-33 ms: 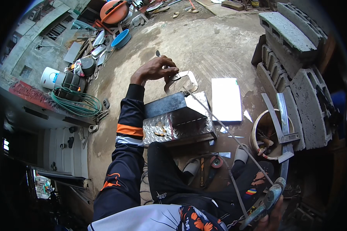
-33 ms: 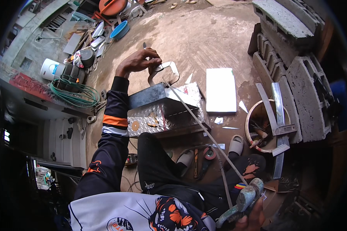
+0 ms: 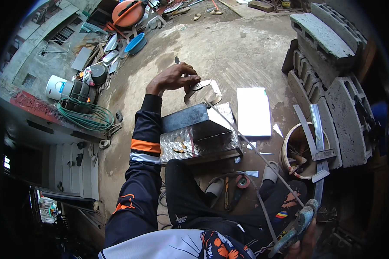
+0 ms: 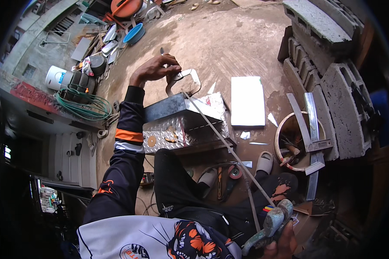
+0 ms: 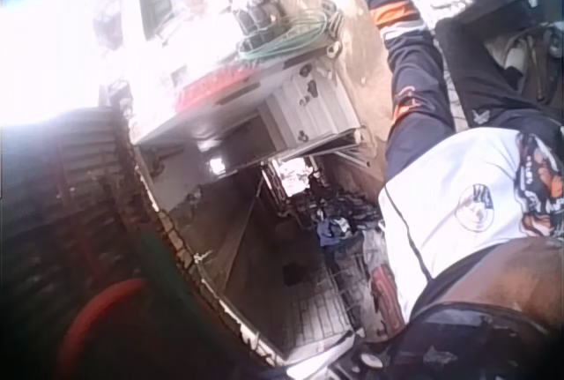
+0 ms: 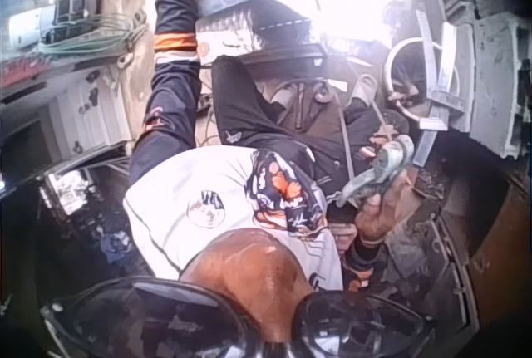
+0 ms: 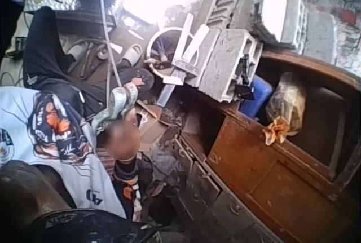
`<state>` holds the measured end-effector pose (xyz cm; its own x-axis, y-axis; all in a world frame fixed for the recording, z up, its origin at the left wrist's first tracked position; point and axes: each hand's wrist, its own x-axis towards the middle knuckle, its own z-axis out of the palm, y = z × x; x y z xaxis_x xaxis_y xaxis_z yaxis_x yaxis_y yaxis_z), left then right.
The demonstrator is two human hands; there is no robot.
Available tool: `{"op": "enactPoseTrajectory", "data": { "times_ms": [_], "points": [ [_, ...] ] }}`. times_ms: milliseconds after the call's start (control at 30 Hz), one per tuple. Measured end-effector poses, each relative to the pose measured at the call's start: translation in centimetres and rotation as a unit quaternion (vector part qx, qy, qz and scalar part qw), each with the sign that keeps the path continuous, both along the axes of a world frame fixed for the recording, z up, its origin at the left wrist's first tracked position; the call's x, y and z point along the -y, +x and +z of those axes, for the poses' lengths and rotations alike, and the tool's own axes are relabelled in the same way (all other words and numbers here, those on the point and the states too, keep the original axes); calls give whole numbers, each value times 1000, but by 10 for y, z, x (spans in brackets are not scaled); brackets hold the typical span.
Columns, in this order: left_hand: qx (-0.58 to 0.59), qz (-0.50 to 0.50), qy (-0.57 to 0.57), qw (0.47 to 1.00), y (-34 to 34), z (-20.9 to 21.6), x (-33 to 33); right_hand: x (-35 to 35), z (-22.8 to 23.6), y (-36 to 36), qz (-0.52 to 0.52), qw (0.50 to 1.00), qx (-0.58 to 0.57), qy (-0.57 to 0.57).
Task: The person sits on the floor and uses a hammer to bend and shape a rectangular metal sheet into a box-like structure. They then use a welding tool to join the seams of the metal piece, creating sparks as they work.
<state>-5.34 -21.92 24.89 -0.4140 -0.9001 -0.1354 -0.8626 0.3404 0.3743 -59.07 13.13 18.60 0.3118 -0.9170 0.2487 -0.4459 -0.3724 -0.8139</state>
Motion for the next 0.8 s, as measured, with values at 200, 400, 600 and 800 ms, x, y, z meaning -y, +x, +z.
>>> {"op": "enactPoseTrajectory", "data": {
  "times_ms": [200,400,600,800],
  "points": [
    [1,-19,-25,1000,0,-1,0,-2,2,5,-34,998,44,13],
    [1,-13,-23,1000,2,-3,0,1,5,5,-40,999,13,-13],
    [21,-17,-37,999,-2,0,-3,1,6,-1,13,999,-15,28],
    [13,-2,-14,1000,-2,1,-4,-1,5,-1,-13,1000,8,12]
  ]
}}
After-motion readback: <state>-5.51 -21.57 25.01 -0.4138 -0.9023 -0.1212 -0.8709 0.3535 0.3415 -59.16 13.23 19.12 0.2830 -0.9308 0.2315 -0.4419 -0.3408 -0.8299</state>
